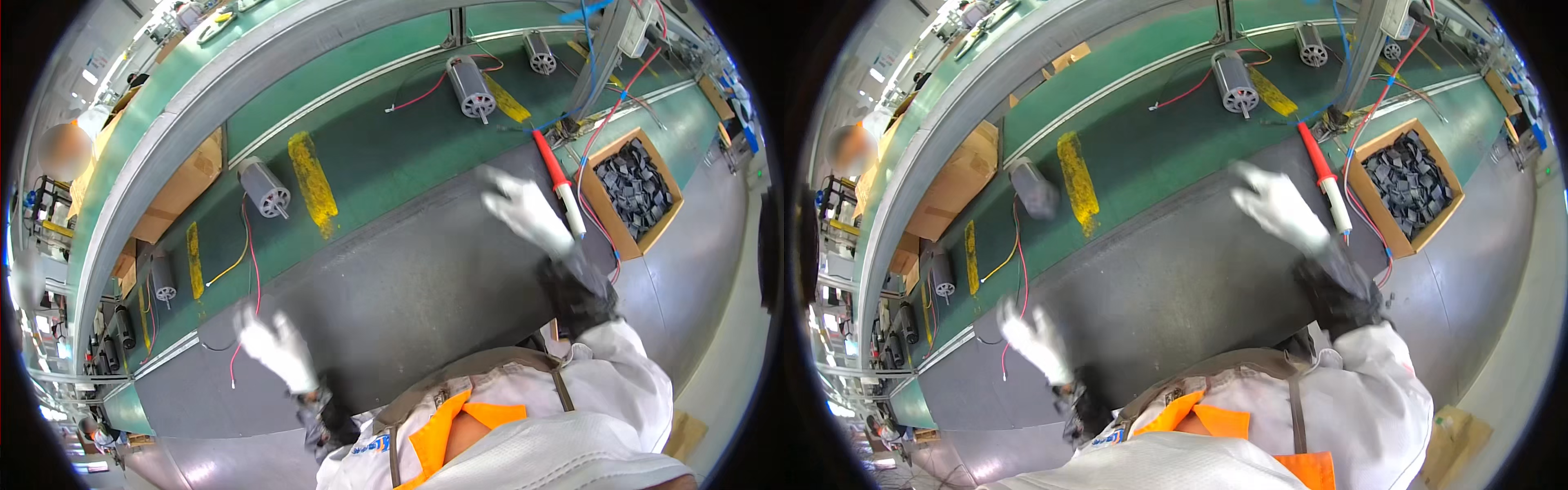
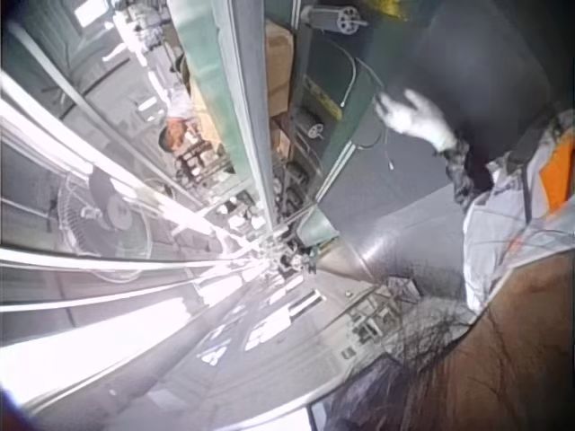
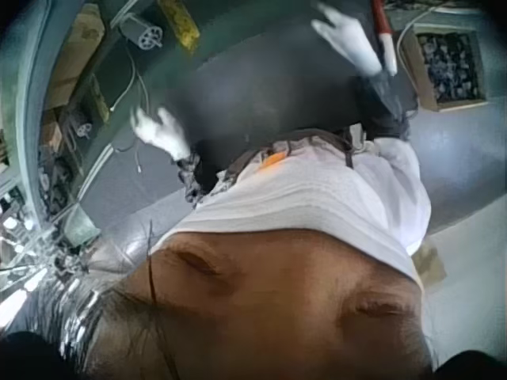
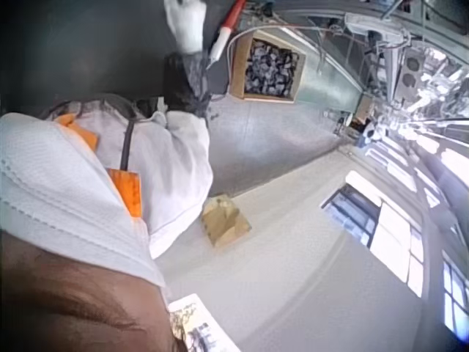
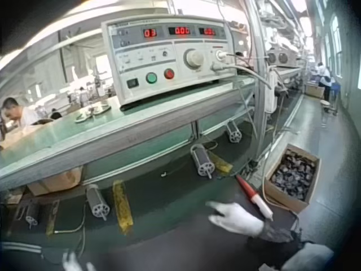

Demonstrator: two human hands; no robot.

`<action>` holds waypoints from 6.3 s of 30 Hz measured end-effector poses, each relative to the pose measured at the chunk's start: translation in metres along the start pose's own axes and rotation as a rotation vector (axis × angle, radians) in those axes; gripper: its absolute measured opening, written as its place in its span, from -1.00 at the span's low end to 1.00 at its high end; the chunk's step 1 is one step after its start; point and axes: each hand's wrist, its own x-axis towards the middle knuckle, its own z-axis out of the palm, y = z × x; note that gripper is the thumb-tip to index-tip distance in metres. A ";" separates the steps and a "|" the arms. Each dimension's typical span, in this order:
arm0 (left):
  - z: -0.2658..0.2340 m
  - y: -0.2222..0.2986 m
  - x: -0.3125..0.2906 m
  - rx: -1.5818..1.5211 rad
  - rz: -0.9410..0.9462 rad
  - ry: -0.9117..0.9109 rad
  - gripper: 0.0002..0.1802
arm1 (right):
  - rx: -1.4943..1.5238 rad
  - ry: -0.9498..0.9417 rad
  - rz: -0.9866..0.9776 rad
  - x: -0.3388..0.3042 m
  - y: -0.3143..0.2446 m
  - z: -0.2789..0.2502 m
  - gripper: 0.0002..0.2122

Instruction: The worker inspects electric motors, tests connections with a probe, and organizes them into boxes on a manufacturing assembly line.

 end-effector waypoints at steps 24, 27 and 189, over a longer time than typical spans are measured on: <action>0.182 0.139 0.023 -1.125 -0.258 -0.246 -0.47 | 0.974 -0.328 0.384 -0.100 -0.094 0.021 -0.26; 0.139 0.147 0.014 -1.579 -0.373 -0.493 -0.45 | 0.954 -0.931 0.351 -0.116 -0.090 -0.015 -0.22; 0.081 0.142 -0.032 -1.124 -0.849 -0.169 -0.60 | 0.002 -0.002 -0.209 -0.047 0.004 -0.009 -0.77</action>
